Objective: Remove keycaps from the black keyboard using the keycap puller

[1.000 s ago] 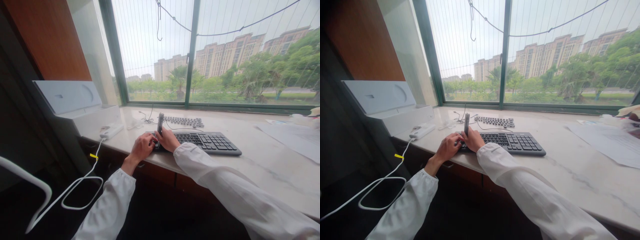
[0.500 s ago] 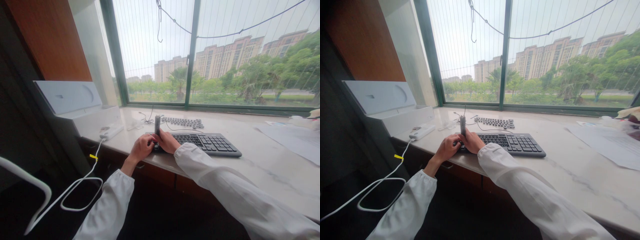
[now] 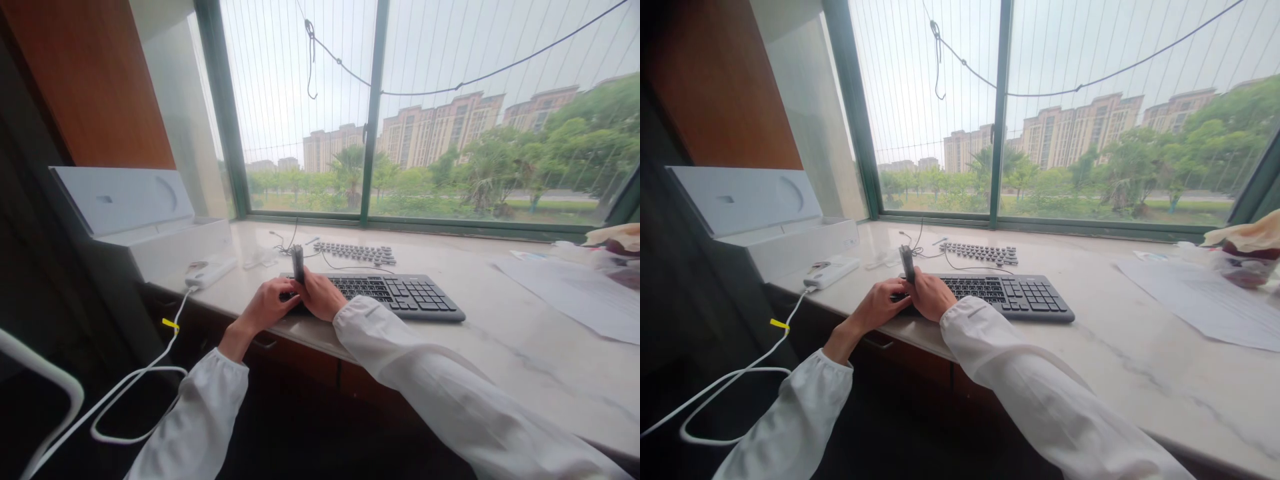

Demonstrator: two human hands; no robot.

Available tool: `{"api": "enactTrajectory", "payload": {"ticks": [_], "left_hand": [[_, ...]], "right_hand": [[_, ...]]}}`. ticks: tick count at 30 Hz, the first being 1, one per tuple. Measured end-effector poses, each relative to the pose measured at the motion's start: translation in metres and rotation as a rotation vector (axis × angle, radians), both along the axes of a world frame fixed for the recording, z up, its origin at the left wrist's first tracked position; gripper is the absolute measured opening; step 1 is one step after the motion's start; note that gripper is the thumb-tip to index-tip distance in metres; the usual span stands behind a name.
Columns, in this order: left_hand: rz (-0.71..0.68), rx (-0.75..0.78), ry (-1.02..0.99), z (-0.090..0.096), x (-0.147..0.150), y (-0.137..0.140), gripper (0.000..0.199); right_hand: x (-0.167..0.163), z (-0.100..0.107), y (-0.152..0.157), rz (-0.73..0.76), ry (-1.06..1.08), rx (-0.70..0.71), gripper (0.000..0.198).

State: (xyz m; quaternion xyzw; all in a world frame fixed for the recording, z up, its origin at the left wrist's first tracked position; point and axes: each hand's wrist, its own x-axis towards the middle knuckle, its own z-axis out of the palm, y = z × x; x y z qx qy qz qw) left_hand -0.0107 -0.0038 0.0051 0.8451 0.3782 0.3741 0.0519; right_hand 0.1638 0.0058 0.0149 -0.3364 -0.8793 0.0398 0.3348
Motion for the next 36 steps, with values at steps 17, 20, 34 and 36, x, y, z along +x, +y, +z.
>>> {"api": "enactTrajectory", "payload": {"ticks": [17,20,34,36], "left_hand": [[-0.034,-0.108,-0.035,-0.002,-0.006,0.007,0.016],[-0.049,-0.186,-0.014,0.006,-0.005,0.009,0.017],[-0.01,0.201,0.408,0.018,0.003,0.003,0.008],[0.037,0.217,0.482,0.017,0.005,0.002,0.007]], "right_hand": [[-0.001,-0.003,0.003,0.011,-0.03,0.045,0.02],[-0.001,-0.004,0.004,0.003,-0.009,0.022,0.021],[-0.003,0.0,0.0,-0.177,0.033,-0.056,0.03],[-0.004,-0.001,0.002,-0.213,0.052,-0.066,0.03]]}}
